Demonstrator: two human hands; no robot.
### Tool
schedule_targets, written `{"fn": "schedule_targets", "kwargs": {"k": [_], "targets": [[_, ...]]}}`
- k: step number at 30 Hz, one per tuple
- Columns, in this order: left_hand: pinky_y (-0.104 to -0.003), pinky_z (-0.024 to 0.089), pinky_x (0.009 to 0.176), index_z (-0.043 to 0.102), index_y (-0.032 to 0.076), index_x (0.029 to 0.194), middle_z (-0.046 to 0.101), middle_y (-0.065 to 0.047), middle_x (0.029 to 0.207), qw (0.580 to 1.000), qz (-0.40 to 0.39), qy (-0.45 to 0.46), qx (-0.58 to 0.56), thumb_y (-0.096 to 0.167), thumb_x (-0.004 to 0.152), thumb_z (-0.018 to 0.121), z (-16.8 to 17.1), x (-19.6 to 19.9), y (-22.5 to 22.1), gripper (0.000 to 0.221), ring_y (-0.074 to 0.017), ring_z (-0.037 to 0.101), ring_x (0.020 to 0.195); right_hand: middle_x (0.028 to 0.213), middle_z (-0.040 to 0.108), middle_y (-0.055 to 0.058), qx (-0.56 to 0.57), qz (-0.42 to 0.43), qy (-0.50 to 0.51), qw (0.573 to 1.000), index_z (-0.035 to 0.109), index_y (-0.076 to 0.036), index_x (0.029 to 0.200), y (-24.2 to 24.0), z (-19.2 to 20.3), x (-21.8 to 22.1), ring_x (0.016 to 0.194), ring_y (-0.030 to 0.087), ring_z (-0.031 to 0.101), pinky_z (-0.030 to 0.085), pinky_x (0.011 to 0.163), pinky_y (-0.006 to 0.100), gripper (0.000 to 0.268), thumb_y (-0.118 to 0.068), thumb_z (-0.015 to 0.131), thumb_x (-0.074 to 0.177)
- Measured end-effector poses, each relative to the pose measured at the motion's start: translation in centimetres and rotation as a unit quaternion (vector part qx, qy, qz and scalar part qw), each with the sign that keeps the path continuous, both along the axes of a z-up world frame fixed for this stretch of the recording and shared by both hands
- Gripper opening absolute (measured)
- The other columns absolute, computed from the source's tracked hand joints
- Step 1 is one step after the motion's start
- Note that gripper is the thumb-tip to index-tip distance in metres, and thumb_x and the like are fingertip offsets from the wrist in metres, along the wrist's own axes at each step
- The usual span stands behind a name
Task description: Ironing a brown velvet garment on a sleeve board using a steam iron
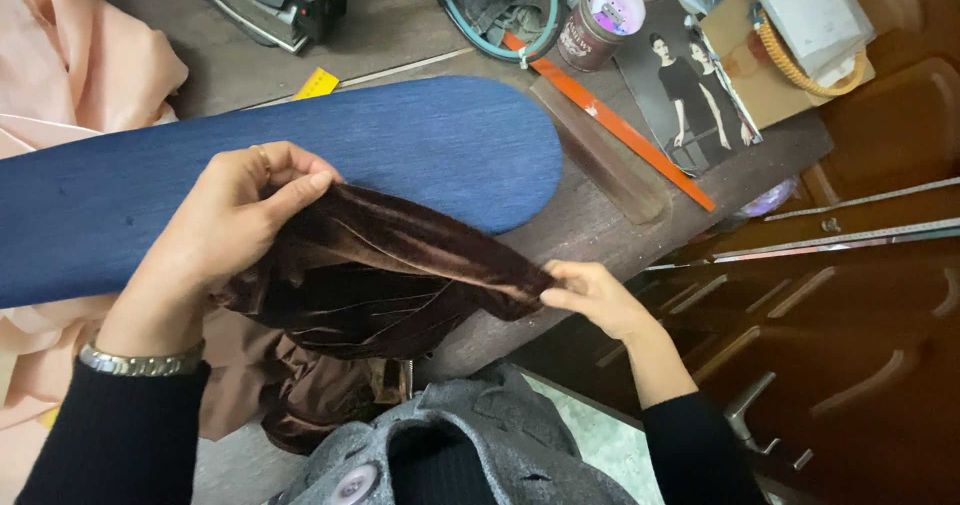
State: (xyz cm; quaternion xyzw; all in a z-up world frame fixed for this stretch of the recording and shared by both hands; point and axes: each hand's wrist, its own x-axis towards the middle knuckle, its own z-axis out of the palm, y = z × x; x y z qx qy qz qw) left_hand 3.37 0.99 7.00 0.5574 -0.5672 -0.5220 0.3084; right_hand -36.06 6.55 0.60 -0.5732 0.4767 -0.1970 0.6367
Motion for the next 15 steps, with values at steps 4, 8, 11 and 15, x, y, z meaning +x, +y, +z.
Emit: {"fn": "schedule_targets", "kwargs": {"k": [4, 8, 11, 15], "targets": [[-0.024, 0.048, 0.072, 0.068, 0.008, 0.096, 0.07, -0.002, 0.081, 0.998, 0.009, -0.046, 0.049, 0.019, 0.097, 0.059, 0.7, 0.1, 0.8, 0.014, -0.0098, 0.062, 0.074, 0.102, 0.065, 0.009, -0.029, -0.092, -0.138, 0.986, 0.062, -0.001, 0.105, 0.2, 0.3, -2.4, 0.097, 0.022, 0.063, 0.051, 0.09, 0.036, 0.017, -0.014, 0.058, 0.094], [-0.023, 0.042, 0.07, 0.071, 0.008, 0.095, 0.067, 0.0, 0.078, 0.996, 0.011, -0.059, 0.061, 0.021, 0.094, 0.061, -0.7, 0.3, 1.8, 0.016, -0.0082, 0.055, 0.072, 0.094, 0.065, 0.008, -0.066, -0.129, -0.241, 0.96, 0.057, -0.004, 0.1, -0.6, 2.5, -3.2, 0.085, 0.02, 0.064, 0.051, 0.078, 0.032, 0.015, -0.017, 0.061, 0.094], [-0.023, 0.044, 0.072, 0.073, 0.009, 0.094, 0.071, -0.001, 0.08, 0.996, -0.009, -0.057, 0.07, 0.022, 0.088, 0.067, -0.7, 0.0, 2.7, 0.016, -0.0088, 0.059, 0.074, 0.083, 0.065, 0.004, -0.122, -0.124, -0.225, 0.959, 0.057, -0.005, 0.097, -1.4, 4.6, -2.8, 0.073, 0.014, 0.063, 0.051, 0.068, 0.026, 0.019, -0.023, 0.061, 0.095], [-0.021, 0.044, 0.094, 0.073, 0.018, 0.108, 0.076, 0.005, 0.106, 0.993, -0.077, -0.064, 0.068, 0.025, 0.062, 0.086, -0.9, -0.6, 5.0, 0.048, -0.0058, 0.067, 0.101, 0.081, 0.065, 0.004, -0.175, -0.097, -0.233, 0.952, 0.056, -0.006, 0.096, -2.6, 7.1, -2.1, 0.07, 0.014, 0.064, 0.052, 0.064, 0.024, 0.021, -0.027, 0.061, 0.096]]}}
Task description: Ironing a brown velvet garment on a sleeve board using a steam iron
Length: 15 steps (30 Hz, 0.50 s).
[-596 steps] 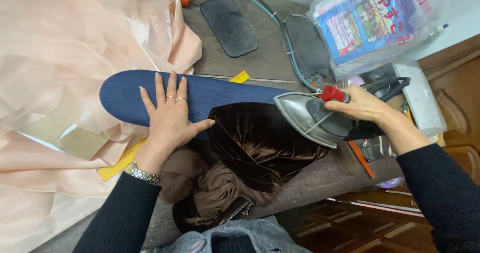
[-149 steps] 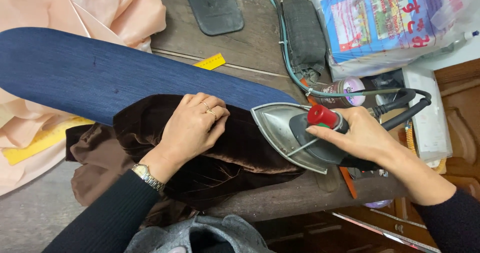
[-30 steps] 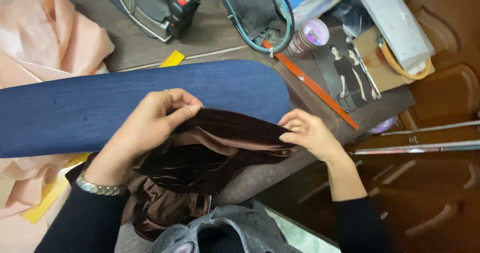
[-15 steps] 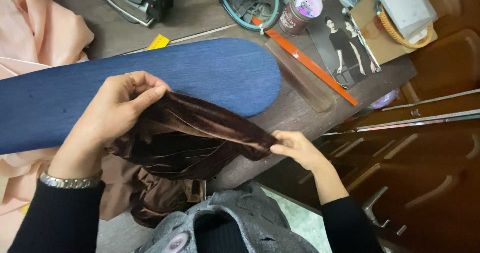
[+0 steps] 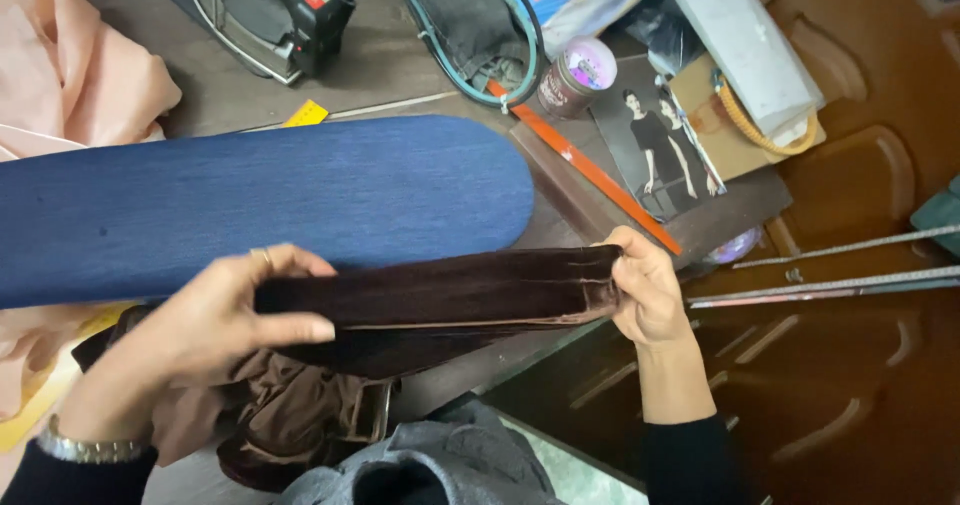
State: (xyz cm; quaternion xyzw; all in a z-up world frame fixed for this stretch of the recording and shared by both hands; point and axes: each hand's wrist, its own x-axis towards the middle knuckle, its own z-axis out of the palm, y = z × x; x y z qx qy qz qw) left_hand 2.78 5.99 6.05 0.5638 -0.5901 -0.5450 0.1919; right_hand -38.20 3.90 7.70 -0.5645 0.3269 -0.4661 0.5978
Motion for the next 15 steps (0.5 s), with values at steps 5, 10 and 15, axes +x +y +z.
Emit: {"fn": "schedule_targets", "kwargs": {"k": [5, 10, 15], "targets": [[-0.028, 0.052, 0.083, 0.062, 0.034, 0.114, 0.076, 0.01, 0.104, 0.968, -0.065, -0.242, -0.025, 0.046, 0.061, 0.083, -2.5, -0.8, 2.4, 0.059, -0.012, 0.072, 0.098, 0.084, 0.068, 0.01, 0.002, 0.039, -0.045, 0.998, 0.058, -0.002, 0.096, -1.2, 2.5, 1.1, 0.073, 0.021, 0.068, 0.056, 0.066, 0.03, 0.019, -0.021, 0.062, 0.095], [-0.034, 0.055, 0.086, 0.064, 0.033, 0.113, 0.069, 0.012, 0.112, 0.935, -0.005, -0.347, -0.075, 0.031, 0.061, 0.078, -7.4, 0.8, 5.3, 0.054, -0.0106, 0.061, 0.114, 0.079, 0.065, 0.011, 0.0, 0.048, -0.079, 0.996, 0.058, -0.001, 0.094, -2.7, 2.7, 1.1, 0.068, 0.021, 0.066, 0.055, 0.061, 0.03, 0.019, -0.019, 0.064, 0.094], [-0.037, 0.047, 0.085, 0.073, 0.022, 0.101, 0.067, 0.004, 0.098, 0.91, 0.185, -0.335, -0.161, 0.035, 0.075, 0.07, -10.8, 3.5, 8.3, 0.029, -0.0227, 0.057, 0.099, 0.096, 0.07, 0.017, -0.012, 0.008, -0.105, 0.994, 0.059, 0.002, 0.105, -3.9, 1.5, -0.2, 0.083, 0.026, 0.071, 0.06, 0.072, 0.034, 0.022, -0.015, 0.067, 0.093]]}}
